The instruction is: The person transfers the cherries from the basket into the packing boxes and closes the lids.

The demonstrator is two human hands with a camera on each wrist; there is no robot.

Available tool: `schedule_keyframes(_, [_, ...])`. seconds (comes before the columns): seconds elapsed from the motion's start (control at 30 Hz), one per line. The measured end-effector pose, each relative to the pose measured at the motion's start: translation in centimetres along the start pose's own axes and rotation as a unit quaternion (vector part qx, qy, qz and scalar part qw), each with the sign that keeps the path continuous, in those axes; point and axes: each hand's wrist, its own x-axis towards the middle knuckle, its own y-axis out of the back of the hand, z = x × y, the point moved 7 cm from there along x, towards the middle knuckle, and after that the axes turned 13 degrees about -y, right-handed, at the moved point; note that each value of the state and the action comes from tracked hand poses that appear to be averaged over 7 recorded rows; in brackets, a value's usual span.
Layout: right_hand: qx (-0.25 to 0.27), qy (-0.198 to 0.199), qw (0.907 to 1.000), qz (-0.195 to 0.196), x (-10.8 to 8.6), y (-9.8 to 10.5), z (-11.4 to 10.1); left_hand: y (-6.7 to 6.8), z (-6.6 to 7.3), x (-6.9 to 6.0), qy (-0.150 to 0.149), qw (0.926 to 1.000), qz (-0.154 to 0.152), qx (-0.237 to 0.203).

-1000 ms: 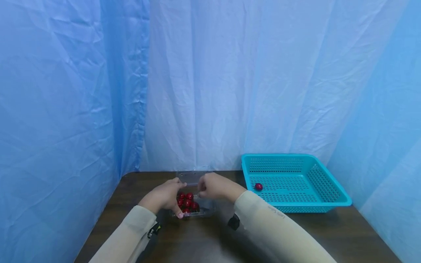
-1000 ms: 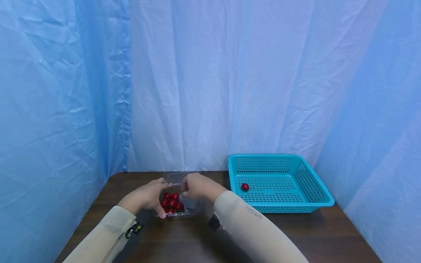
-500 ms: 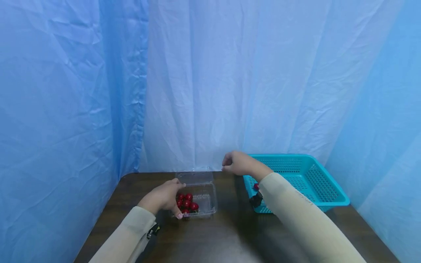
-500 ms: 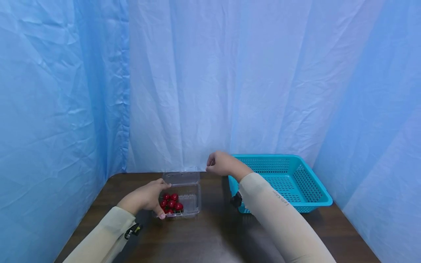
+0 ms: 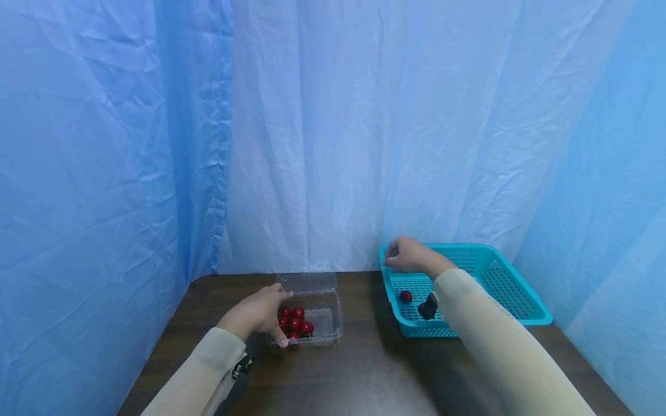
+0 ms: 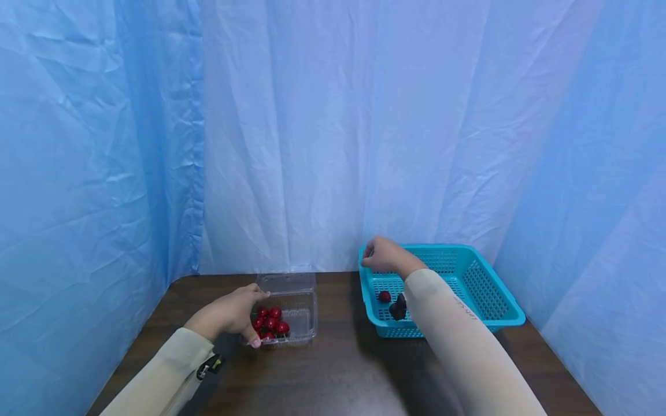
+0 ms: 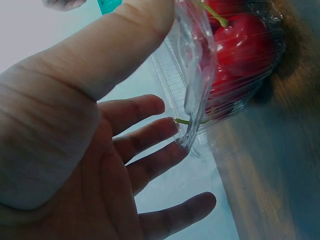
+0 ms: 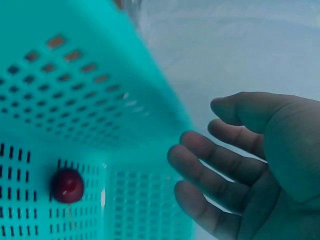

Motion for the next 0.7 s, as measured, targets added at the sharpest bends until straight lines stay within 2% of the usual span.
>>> schedule_keyframes(0.23, [0.006, -0.058, 0.9981, -0.018, 1.2, -0.3, 3.1, -0.1, 0.0, 0.0, -0.002, 1.0000, 0.002, 0.001])
schedule_keyframes(0.43, [-0.016, -0.080, 0.9961, -0.034, 1.9, -1.3, 5.2, 0.0, 0.2, -0.1, -0.004, 1.0000, 0.001, 0.000])
schedule_keyframes(0.7, [-0.023, -0.107, 0.9909, -0.078, 2.1, -3.0, 5.9, 0.2, 0.0, -0.2, -0.001, 1.0000, 0.000, 0.002])
